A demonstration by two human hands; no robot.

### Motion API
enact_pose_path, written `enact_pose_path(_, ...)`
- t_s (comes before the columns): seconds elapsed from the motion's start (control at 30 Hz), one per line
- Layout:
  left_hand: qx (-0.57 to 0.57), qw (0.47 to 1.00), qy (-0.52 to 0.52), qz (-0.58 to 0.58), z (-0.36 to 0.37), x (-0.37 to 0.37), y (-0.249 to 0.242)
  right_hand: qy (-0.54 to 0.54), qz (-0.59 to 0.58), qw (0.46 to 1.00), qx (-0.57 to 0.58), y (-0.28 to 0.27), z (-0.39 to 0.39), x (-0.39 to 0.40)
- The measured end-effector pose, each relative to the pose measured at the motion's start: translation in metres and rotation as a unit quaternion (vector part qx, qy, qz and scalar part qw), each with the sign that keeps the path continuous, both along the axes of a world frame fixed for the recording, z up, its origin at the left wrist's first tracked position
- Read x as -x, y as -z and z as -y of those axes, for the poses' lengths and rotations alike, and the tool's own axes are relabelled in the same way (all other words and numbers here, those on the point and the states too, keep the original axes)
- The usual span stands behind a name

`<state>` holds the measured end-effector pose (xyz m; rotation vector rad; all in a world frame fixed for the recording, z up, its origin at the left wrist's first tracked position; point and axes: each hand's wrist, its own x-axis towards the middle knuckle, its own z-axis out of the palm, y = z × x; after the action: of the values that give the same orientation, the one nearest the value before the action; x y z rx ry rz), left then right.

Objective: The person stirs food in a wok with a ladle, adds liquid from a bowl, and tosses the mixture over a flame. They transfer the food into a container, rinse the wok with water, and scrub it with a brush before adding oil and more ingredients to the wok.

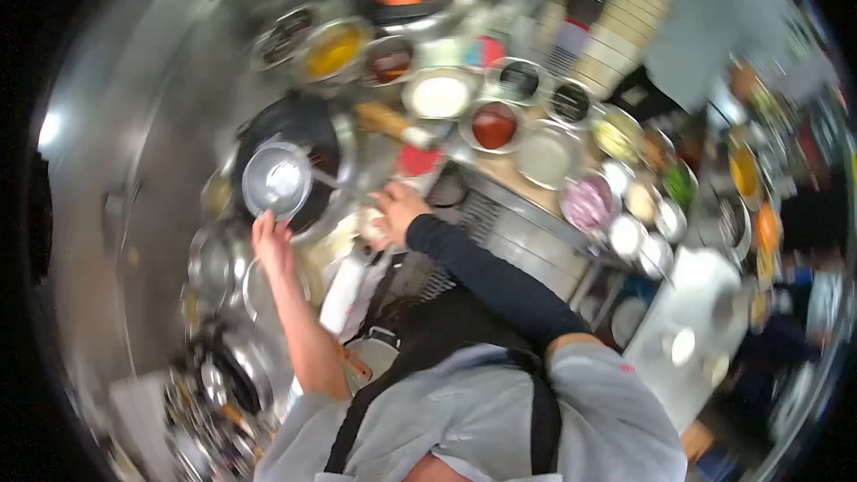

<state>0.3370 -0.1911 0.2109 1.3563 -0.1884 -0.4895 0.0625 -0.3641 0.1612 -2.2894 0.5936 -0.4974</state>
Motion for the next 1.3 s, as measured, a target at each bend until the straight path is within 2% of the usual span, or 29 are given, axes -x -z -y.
enact_pose_path(0.03,0.020,0.999,0.022,-0.029,0.015,0.043,-0.012,0.039,0.061,0.997,-0.018,0.000,0.001,0.031)
enact_pose_path(0.1,0.047,0.991,0.117,-0.045,0.035,0.098,-0.001,0.077,0.089,0.988,-0.103,0.006,0.001,0.104)
enact_pose_path(0.17,0.075,0.963,0.239,-0.094,0.059,0.154,0.013,0.148,0.069,0.972,-0.170,0.012,-0.006,0.188)
enact_pose_path(0.2,0.066,0.952,0.273,-0.123,0.074,0.186,0.020,0.190,0.042,0.975,-0.103,0.019,-0.013,0.233)
enact_pose_path(0.23,0.060,0.940,0.300,-0.148,0.087,0.223,0.025,0.244,0.054,0.959,-0.135,0.030,-0.024,0.277)
enact_pose_path(0.27,0.004,0.944,0.289,-0.160,0.101,0.273,0.010,0.322,0.066,0.933,-0.147,0.030,-0.042,0.322)
enact_pose_path(0.3,-0.008,0.913,0.373,-0.166,0.109,0.304,0.017,0.415,0.095,0.899,-0.108,0.055,-0.062,0.366)
enact_pose_path(0.33,-0.024,0.883,0.438,-0.169,0.116,0.333,0.028,0.530,0.128,0.807,-0.226,0.058,-0.084,0.406)
enact_pose_path(0.37,-0.064,0.863,0.475,-0.159,0.123,0.375,0.022,0.614,0.073,0.766,-0.175,0.048,-0.102,0.454)
enact_pose_path(0.4,-0.080,0.838,0.515,-0.160,0.130,0.411,0.027,0.694,0.049,0.703,-0.151,0.049,-0.122,0.496)
enact_pose_path(0.43,-0.094,0.809,0.558,-0.159,0.137,0.445,0.037,0.740,0.118,0.642,-0.161,0.054,-0.141,0.532)
enact_pose_path(0.47,-0.100,0.777,0.600,-0.163,0.143,0.479,0.036,0.786,0.078,0.602,-0.115,0.052,-0.158,0.564)
enact_pose_path(0.5,-0.104,0.749,0.636,-0.156,0.150,0.512,0.044,0.806,0.071,0.570,-0.143,0.043,-0.171,0.589)
enact_pose_path(0.57,-0.129,0.713,0.676,-0.132,0.161,0.581,0.039,0.798,0.003,0.590,-0.119,0.092,-0.202,0.649)
enact_pose_path(0.67,-0.142,0.659,0.726,-0.132,0.178,0.669,0.041,0.804,0.037,0.585,-0.102,0.109,-0.216,0.677)
enact_pose_path(0.8,-0.140,0.626,0.757,-0.127,0.204,0.754,0.052,0.815,0.052,0.569,-0.098,0.089,-0.224,0.687)
enact_pose_path(0.9,-0.134,0.621,0.760,-0.140,0.219,0.798,0.046,0.805,0.098,0.547,-0.207,0.038,-0.225,0.677)
enact_pose_path(0.93,-0.165,0.624,0.747,-0.157,0.217,0.808,0.025,0.789,0.109,0.567,-0.208,0.040,-0.226,0.675)
enact_pose_path(0.97,-0.173,0.626,0.750,-0.125,0.215,0.813,0.018,0.772,0.117,0.588,-0.210,0.042,-0.228,0.673)
enact_pose_path(1.07,-0.169,0.629,0.758,-0.031,0.215,0.795,0.021,0.712,0.176,0.651,-0.195,0.016,-0.206,0.646)
enact_pose_path(1.13,-0.181,0.600,0.766,-0.147,0.214,0.757,0.054,0.690,0.090,0.718,0.024,-0.031,-0.170,0.605)
enact_pose_path(1.2,-0.169,0.588,0.739,-0.282,0.199,0.719,0.061,0.578,0.134,0.799,0.103,-0.065,-0.129,0.558)
enact_pose_path(1.27,-0.125,0.594,0.666,-0.433,0.179,0.677,0.044,0.446,0.129,0.874,0.147,-0.026,-0.100,0.510)
enact_pose_path(1.3,-0.080,0.617,0.640,-0.450,0.173,0.658,0.035,0.403,0.138,0.896,0.126,-0.024,-0.085,0.492)
